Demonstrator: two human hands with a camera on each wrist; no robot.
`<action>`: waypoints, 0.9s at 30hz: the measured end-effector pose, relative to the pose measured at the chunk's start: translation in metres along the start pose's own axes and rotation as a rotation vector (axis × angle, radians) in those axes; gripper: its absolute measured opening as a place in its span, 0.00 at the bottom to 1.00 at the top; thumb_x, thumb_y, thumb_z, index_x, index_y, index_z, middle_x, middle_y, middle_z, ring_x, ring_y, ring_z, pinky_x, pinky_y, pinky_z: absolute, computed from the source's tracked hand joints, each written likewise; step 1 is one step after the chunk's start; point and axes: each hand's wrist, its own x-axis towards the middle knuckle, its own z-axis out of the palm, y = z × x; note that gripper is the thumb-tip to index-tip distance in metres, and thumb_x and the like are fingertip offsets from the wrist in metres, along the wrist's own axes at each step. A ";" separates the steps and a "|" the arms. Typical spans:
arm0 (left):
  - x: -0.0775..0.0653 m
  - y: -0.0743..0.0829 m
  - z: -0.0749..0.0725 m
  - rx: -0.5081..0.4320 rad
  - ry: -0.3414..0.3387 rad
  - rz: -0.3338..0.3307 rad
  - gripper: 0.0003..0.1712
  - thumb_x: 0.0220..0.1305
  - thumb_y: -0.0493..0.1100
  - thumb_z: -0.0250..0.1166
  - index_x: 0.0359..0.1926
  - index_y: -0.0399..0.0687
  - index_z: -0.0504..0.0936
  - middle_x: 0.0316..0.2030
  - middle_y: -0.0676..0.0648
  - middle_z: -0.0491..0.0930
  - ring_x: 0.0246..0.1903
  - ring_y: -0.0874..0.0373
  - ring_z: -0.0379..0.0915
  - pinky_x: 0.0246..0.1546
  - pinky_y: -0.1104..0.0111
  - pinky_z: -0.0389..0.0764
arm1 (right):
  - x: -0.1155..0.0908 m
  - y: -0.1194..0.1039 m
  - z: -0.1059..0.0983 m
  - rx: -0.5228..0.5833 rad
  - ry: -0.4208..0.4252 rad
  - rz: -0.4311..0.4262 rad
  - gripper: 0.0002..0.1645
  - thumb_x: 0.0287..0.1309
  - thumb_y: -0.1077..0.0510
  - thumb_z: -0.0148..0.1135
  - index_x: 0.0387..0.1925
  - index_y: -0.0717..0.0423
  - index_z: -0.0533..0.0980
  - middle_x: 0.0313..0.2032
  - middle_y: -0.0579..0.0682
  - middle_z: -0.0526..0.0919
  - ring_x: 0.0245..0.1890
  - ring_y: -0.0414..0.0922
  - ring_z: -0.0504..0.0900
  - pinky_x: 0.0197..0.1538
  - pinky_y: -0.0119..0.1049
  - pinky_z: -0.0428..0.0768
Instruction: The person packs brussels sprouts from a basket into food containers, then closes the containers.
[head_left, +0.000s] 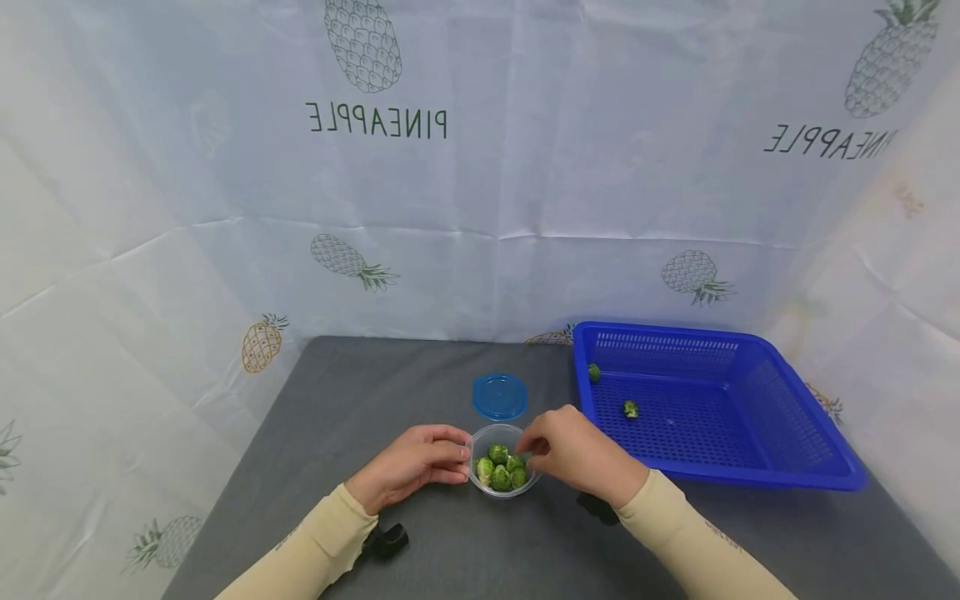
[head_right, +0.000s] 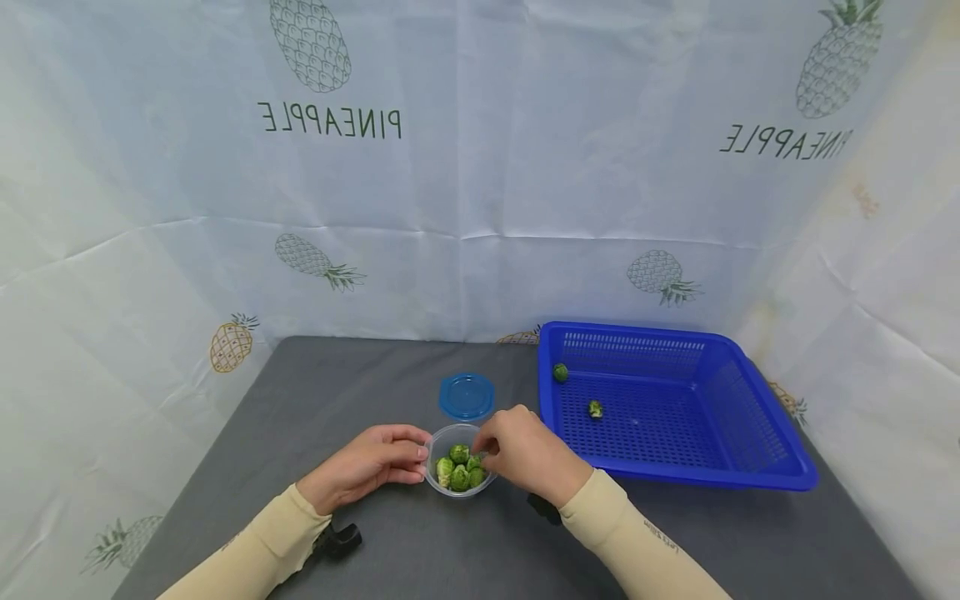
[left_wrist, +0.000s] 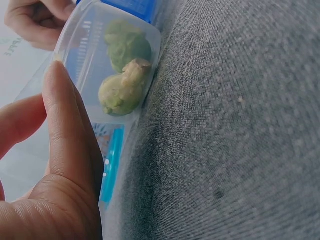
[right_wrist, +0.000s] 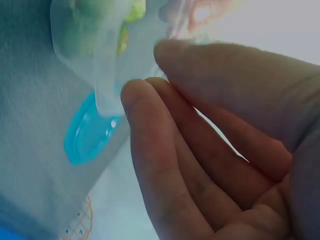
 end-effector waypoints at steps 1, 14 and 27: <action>0.001 0.000 0.000 0.003 0.000 -0.001 0.28 0.76 0.39 0.68 0.69 0.27 0.74 0.43 0.45 0.89 0.41 0.60 0.89 0.49 0.67 0.93 | -0.001 0.002 -0.004 0.003 0.012 0.010 0.12 0.62 0.71 0.71 0.43 0.55 0.92 0.40 0.51 0.94 0.33 0.35 0.87 0.38 0.30 0.87; 0.001 0.001 0.001 0.034 0.012 -0.003 0.30 0.75 0.41 0.70 0.70 0.28 0.74 0.43 0.45 0.88 0.42 0.59 0.89 0.49 0.66 0.93 | -0.002 0.073 -0.086 0.051 0.220 0.220 0.11 0.72 0.55 0.71 0.52 0.44 0.90 0.49 0.47 0.93 0.49 0.46 0.91 0.55 0.52 0.90; 0.003 -0.003 0.003 0.033 -0.008 -0.007 0.28 0.77 0.42 0.68 0.69 0.30 0.75 0.43 0.46 0.88 0.43 0.59 0.89 0.50 0.66 0.92 | 0.006 0.165 -0.099 0.130 0.134 0.387 0.20 0.75 0.54 0.68 0.62 0.56 0.85 0.58 0.56 0.90 0.59 0.56 0.88 0.66 0.61 0.85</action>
